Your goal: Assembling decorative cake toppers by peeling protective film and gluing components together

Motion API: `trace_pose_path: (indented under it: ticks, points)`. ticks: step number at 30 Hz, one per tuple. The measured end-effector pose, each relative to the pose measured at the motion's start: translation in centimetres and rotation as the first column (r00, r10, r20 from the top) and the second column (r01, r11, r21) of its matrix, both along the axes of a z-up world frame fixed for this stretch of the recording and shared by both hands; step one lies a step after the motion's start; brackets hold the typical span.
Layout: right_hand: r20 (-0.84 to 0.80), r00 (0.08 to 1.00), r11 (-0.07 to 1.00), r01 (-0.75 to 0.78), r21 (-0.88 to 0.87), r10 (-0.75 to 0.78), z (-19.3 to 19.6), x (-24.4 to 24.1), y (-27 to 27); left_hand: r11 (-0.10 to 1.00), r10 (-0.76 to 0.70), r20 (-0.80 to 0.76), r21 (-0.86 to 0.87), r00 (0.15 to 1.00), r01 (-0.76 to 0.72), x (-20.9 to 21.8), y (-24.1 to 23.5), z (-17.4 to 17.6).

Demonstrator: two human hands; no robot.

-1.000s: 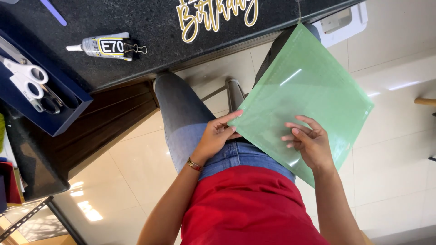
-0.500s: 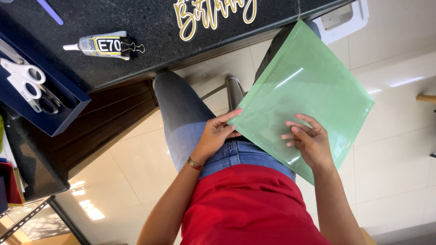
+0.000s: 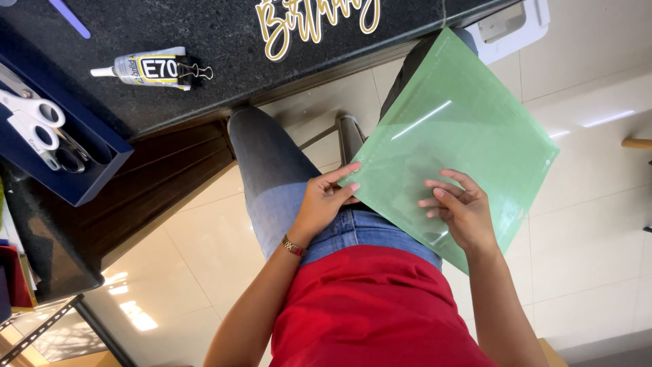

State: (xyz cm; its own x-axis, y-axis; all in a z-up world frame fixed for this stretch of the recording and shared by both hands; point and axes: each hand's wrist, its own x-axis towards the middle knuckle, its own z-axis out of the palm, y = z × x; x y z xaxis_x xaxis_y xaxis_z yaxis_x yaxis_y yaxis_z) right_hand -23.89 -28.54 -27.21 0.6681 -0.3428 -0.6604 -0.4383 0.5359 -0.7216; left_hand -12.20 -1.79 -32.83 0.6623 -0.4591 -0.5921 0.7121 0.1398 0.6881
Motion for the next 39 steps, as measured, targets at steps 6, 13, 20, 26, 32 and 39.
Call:
trace_pose_path:
  ticks: [6, 13, 20, 26, 32, 39]
  points:
    - [-0.013, 1.000, 1.000, -0.017, -0.020, 0.016, 0.3, 0.3, 0.0, 1.000, 0.012, 0.020, 0.023, 1.000, -0.012, -0.1, -0.1, 0.2]
    - [-0.057, 0.998, 0.999, -0.034, -0.023, 0.033, 1.1, 1.2, 0.3, 0.999, 0.005, 0.024, 0.043, 1.000, -0.006, 0.2, -0.3, 0.8]
    - [-0.115, 0.993, 0.997, -0.046, -0.053, 0.040, 2.0, 1.9, 0.7, 0.997, -0.007, 0.042, 0.077, 0.999, 0.004, 0.4, -0.4, 1.6]
    - [-0.136, 0.990, 0.998, -0.043, -0.043, 0.037, 1.8, 2.0, 0.6, 0.996, -0.012, 0.050, 0.091, 0.999, 0.008, 0.0, -0.3, 0.6]
    - [-0.146, 0.989, 0.999, -0.038, -0.030, 0.033, 1.7, 2.1, 0.6, 0.995, -0.014, 0.053, 0.101, 0.998, 0.008, 0.2, -0.3, 1.2]
    - [-0.169, 0.985, 0.998, -0.047, -0.045, 0.039, 2.2, 2.5, 0.7, 0.995, -0.009, 0.050, 0.103, 0.999, 0.004, 0.9, -0.6, 2.9]
